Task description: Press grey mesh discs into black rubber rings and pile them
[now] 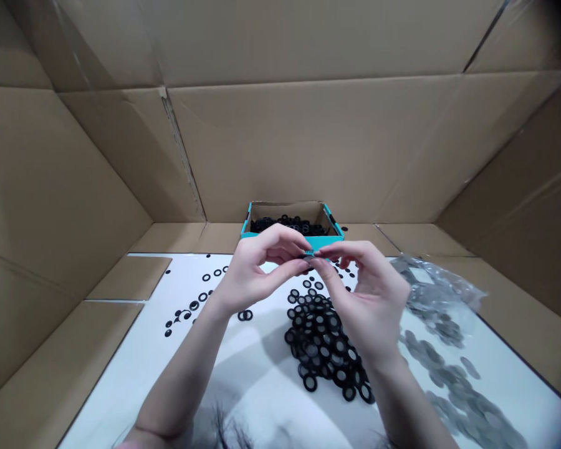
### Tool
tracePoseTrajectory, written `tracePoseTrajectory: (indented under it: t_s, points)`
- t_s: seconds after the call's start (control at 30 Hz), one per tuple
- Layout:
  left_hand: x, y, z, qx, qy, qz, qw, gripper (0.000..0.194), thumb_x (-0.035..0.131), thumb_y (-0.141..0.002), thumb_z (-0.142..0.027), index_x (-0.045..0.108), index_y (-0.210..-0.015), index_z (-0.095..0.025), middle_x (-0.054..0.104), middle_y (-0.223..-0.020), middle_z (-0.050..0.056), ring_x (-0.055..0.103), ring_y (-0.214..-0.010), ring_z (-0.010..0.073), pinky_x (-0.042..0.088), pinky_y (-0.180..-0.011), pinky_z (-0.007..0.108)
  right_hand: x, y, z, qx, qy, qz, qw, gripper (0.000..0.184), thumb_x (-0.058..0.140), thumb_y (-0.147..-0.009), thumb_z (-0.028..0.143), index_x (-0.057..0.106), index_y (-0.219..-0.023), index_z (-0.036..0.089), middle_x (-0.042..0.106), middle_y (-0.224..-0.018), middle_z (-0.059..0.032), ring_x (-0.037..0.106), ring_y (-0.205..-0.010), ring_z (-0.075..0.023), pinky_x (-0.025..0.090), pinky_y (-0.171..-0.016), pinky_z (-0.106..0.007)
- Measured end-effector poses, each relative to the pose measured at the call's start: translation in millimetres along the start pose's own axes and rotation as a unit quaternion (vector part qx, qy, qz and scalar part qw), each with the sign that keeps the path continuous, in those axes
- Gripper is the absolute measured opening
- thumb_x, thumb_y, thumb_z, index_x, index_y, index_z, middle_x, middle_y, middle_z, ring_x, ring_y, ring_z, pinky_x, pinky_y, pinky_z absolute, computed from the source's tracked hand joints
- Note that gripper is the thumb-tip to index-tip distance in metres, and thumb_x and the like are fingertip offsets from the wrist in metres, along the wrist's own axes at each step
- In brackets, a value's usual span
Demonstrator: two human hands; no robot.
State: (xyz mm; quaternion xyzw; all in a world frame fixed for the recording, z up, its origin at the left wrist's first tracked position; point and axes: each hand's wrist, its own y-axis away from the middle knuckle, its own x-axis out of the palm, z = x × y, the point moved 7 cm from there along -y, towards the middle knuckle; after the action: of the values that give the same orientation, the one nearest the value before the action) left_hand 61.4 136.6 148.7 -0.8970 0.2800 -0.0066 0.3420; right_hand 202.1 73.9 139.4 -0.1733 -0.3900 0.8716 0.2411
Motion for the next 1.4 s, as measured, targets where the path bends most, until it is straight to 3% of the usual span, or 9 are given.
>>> tracePoseTrajectory:
  t_s: [0.13, 0.33, 0.53, 0.7, 0.83, 1.1, 1.4]
  points:
    - [-1.8, 1.1, 2.1, 0.003, 0.01, -0.033, 0.999, 0.016, 0.073, -0.088, -0.017, 0.064, -0.1, -0.018, 0.071, -0.083, -0.001, 0.071, -0.073, 0.0079, 0.061, -0.07, 0.015, 3.6, 0.9, -4.6, 0.032, -0.038, 0.035, 0.998, 0.016, 0.073, -0.086, 0.015, 0.068, -0.097, 0.026, 0.074, -0.09, 0.0016, 0.067, -0.083, -0.0151, 0.047, -0.07, -0.031]
    - [-4.6, 1.0, 3.6, -0.024, -0.01, -0.051, 0.998, 0.024, 0.074, -0.087, -0.022, 0.062, -0.107, -0.02, 0.067, -0.091, 0.0, 0.069, -0.069, 0.0081, 0.062, -0.069, 0.019, 2.9, 1.5, -2.1, 0.05, -0.051, 0.03, 0.997, 0.02, 0.073, -0.084, 0.011, 0.067, -0.096, 0.027, 0.073, -0.09, 0.0024, 0.069, -0.082, -0.0147, 0.048, -0.074, -0.032]
    - [-3.8, -0.7, -5.3, 0.022, -0.067, -0.014, 0.997, 0.016, 0.069, -0.089, -0.016, 0.063, -0.104, -0.019, 0.069, -0.091, 0.001, 0.069, -0.082, 0.0102, 0.06, -0.078, 0.02, 4.9, 0.9, -5.5, 0.067, -0.052, 0.063, 0.994, 0.021, 0.073, -0.084, 0.013, 0.066, -0.098, 0.027, 0.072, -0.088, 0.0019, 0.067, -0.081, -0.0151, 0.046, -0.071, -0.031]
    - [-5.0, -0.6, -0.8, -0.012, -0.04, 0.024, 0.999, 0.019, 0.07, -0.088, -0.017, 0.058, -0.102, -0.019, 0.065, -0.085, 0.0, 0.066, -0.077, 0.0089, 0.058, -0.074, 0.018, 4.2, -1.1, -12.0, 0.115, -0.1, 0.09, 0.984, 0.025, 0.073, -0.082, 0.015, 0.056, -0.095, 0.027, 0.069, -0.08, 0.0037, 0.066, -0.076, -0.0157, 0.047, -0.072, -0.032]
    - [-3.5, -0.1, -0.3, -0.021, -0.044, 0.055, 0.997, 0.019, 0.068, -0.09, -0.015, 0.056, -0.105, -0.019, 0.064, -0.086, 0.0, 0.065, -0.077, 0.0078, 0.056, -0.075, 0.017, 3.0, -3.3, -10.1, 0.112, -0.109, 0.095, 0.983, 0.028, 0.072, -0.081, 0.014, 0.049, -0.09, 0.027, 0.066, -0.078, 0.0049, 0.067, -0.075, -0.015, 0.046, -0.069, -0.031]
    - [-3.3, 0.2, -3.2, -0.016, -0.03, 0.029, 0.999, 0.017, 0.069, -0.089, -0.016, 0.057, -0.101, -0.019, 0.063, -0.085, -0.001, 0.064, -0.076, 0.0069, 0.056, -0.073, 0.015, 1.4, -1.6, -11.2, 0.119, -0.088, 0.1, 0.984, 0.03, 0.073, -0.081, 0.016, 0.046, -0.089, 0.028, 0.065, -0.076, 0.0037, 0.063, -0.073, -0.0173, 0.049, -0.07, -0.036]
    - [-0.9, 0.9, -3.9, -0.024, -0.041, 0.069, 0.997, 0.013, 0.068, -0.09, -0.017, 0.058, -0.097, -0.018, 0.061, -0.088, 0.001, 0.062, -0.074, 0.0072, 0.055, -0.071, 0.016, -0.5, -2.6, -5.3, 0.102, -0.078, 0.101, 0.987, 0.031, 0.072, -0.081, 0.015, 0.044, -0.086, 0.028, 0.065, -0.073, 0.0046, 0.063, -0.072, -0.0168, 0.047, -0.068, -0.035]
